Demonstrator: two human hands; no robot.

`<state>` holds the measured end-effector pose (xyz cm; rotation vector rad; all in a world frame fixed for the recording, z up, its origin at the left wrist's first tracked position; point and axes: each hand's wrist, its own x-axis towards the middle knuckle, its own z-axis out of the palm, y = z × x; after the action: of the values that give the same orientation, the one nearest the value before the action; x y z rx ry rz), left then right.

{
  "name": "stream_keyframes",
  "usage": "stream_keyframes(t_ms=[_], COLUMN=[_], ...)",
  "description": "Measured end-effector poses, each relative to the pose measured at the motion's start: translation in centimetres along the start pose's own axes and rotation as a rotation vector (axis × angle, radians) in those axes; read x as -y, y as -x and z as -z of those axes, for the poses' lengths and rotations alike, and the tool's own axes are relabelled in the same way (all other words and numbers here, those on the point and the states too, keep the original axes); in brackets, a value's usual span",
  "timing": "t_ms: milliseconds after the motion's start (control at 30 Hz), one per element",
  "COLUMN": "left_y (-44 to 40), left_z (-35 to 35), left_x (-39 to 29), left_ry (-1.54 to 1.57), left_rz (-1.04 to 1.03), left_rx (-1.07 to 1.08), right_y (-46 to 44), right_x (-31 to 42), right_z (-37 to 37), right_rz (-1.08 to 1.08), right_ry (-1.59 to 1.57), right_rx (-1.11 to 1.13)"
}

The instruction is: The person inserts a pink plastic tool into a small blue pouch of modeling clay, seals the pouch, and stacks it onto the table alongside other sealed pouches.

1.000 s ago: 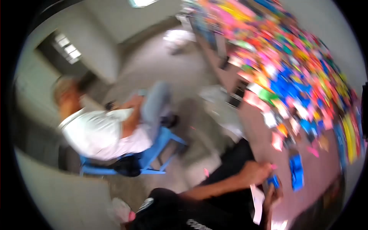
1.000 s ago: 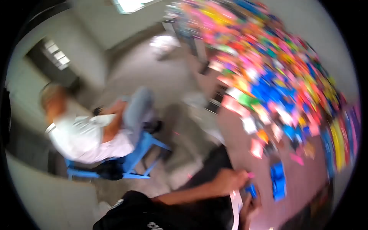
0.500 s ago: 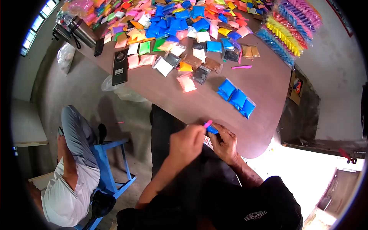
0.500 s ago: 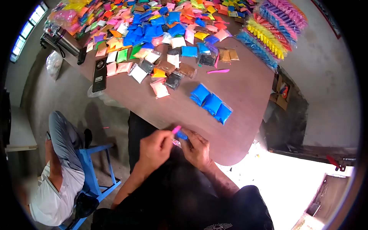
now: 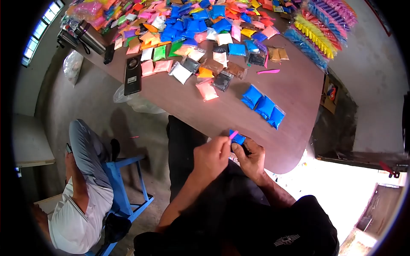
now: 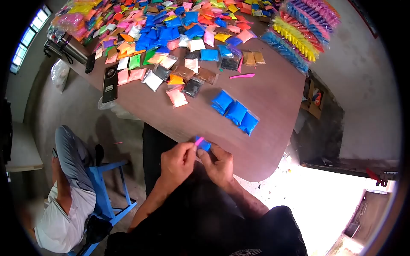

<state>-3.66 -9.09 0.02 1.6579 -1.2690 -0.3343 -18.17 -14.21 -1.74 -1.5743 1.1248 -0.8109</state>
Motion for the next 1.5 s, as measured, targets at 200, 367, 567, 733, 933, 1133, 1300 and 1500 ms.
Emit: stream_keyframes(t_ms=[200,367,567,733,933,1133,1300,1500], left_y=[-0.6,-0.3,-0.8,-0.4,0.1,0.8,0.7,1.1], left_z=[1.2,0.8,1.9,2.8,3.2,3.0,2.8,2.6], left_x=[-0.2,1.5,3.4,5.1,7.6,8.3,8.6,8.7], left_ry=[0.061,0.002,0.038,0.058,0.129,0.196,0.179,0.132], left_rz=[0.004,0.107,0.15,0.195,0.313,0.413,0.381,0.353], left_rx=[-0.053,-0.033,-0.091,-0.16,-0.096,-0.152,-0.188,-0.205], right_y=[-0.1,0.3,-1.2,-2.4,-5.4,-5.6,-4.7,-5.0], right_x=[1.2,1.1,0.6,0.4,-1.0,-3.0,-1.5,-2.6], right_z=[-0.6,1.4,6.0,10.8,12.1,11.3,10.7,10.3], right_rz=[-0.083,-0.142,0.311,0.472,0.596,0.505,0.473,0.374], right_ry=[-0.193,-0.234,0.155,0.762,0.929,0.902,0.846,0.678], right_rx=[0.025,0.069,-0.133,-0.404,-0.365,-0.249,-0.205,-0.215])
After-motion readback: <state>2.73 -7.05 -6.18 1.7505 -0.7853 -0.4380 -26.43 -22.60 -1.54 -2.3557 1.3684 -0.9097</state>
